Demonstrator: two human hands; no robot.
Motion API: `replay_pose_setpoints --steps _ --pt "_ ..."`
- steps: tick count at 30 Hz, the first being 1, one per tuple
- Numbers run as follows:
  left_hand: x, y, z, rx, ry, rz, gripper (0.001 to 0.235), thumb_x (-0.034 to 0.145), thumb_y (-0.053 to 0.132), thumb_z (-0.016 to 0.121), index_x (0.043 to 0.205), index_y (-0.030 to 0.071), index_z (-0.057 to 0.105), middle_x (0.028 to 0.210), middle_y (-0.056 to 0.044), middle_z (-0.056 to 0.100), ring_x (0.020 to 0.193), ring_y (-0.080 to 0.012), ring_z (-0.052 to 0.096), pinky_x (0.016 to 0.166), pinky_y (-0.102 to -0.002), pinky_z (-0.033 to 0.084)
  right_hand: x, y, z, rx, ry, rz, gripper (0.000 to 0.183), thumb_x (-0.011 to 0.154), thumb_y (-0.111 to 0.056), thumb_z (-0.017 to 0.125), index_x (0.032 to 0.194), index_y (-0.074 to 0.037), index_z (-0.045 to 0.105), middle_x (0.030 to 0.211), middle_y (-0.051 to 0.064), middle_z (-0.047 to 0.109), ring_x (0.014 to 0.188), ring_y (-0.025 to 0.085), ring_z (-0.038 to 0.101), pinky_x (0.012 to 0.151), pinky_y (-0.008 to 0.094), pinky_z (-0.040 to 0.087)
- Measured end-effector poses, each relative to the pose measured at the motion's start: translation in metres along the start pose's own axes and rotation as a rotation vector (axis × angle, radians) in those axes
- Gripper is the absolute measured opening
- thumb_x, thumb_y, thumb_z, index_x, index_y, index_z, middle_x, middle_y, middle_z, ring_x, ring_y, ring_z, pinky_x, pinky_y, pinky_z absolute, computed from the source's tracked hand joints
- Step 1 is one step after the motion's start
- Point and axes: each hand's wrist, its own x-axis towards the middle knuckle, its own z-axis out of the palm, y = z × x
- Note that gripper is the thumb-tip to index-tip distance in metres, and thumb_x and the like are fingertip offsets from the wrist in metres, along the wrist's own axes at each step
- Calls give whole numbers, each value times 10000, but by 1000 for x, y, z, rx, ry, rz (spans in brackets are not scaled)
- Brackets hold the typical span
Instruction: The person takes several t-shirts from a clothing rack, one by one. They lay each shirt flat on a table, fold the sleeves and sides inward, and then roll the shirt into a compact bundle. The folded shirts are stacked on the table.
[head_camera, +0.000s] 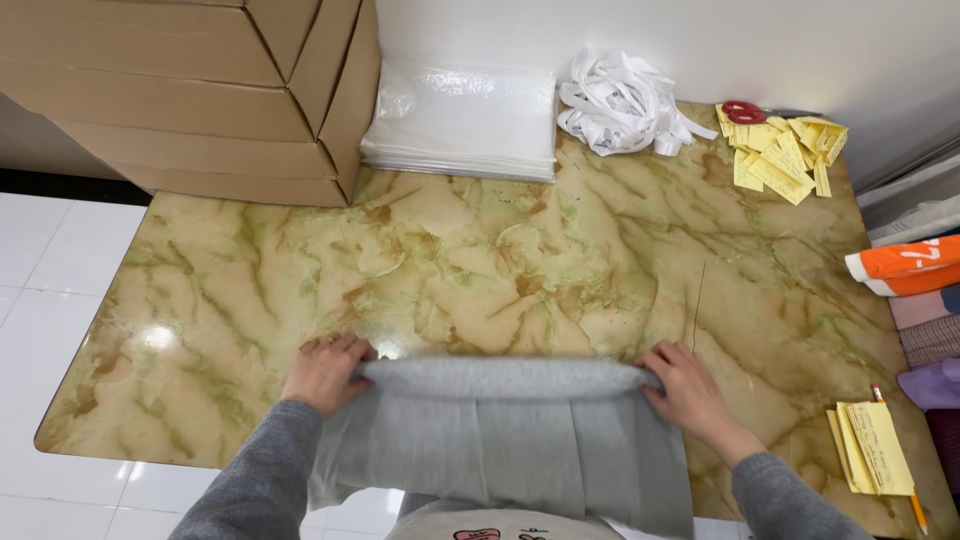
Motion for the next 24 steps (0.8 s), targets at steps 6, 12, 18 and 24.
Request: replay_pose_setpoints --steps 6,12,18,24 --pt "-32 -2 6 -107 -28 117 527 697 557 955 999 306 604 1128 40 652 1066 -251 629 900 -448 527 -38 0 3 67 -8 -56 429 687 -250 917 1069 -233 725 1357 58 574 1279 311 568 1038 499 533" --pt "-51 7 3 -298 -138 -57 386 841 545 829 1047 291 623 1121 57 688 999 -207 700 899 -430 581 -55 -8 -5 453 -50 66 207 789 -311 889 723 -179 744 1335 9 677 1109 203 766 993 358 556" --pt "-20 18 9 -167 -393 38 675 825 539 849 1407 387 544 1334 65 594 1263 -207 570 985 -462 537 -18 -18 -19 342 -372 185 817 783 -259 925 1487 -337 517 1413 -23 661 1272 191 657 1047 353 551" --pt "-24 15 7 88 -30 102 444 877 391 775 1239 303 535 1219 53 572 1245 -234 575 1070 -412 497 -9 2 4 47 -25 100 423 719 -272 892 1103 -292 716 1107 -62 642 1172 215 626 982 414 549"
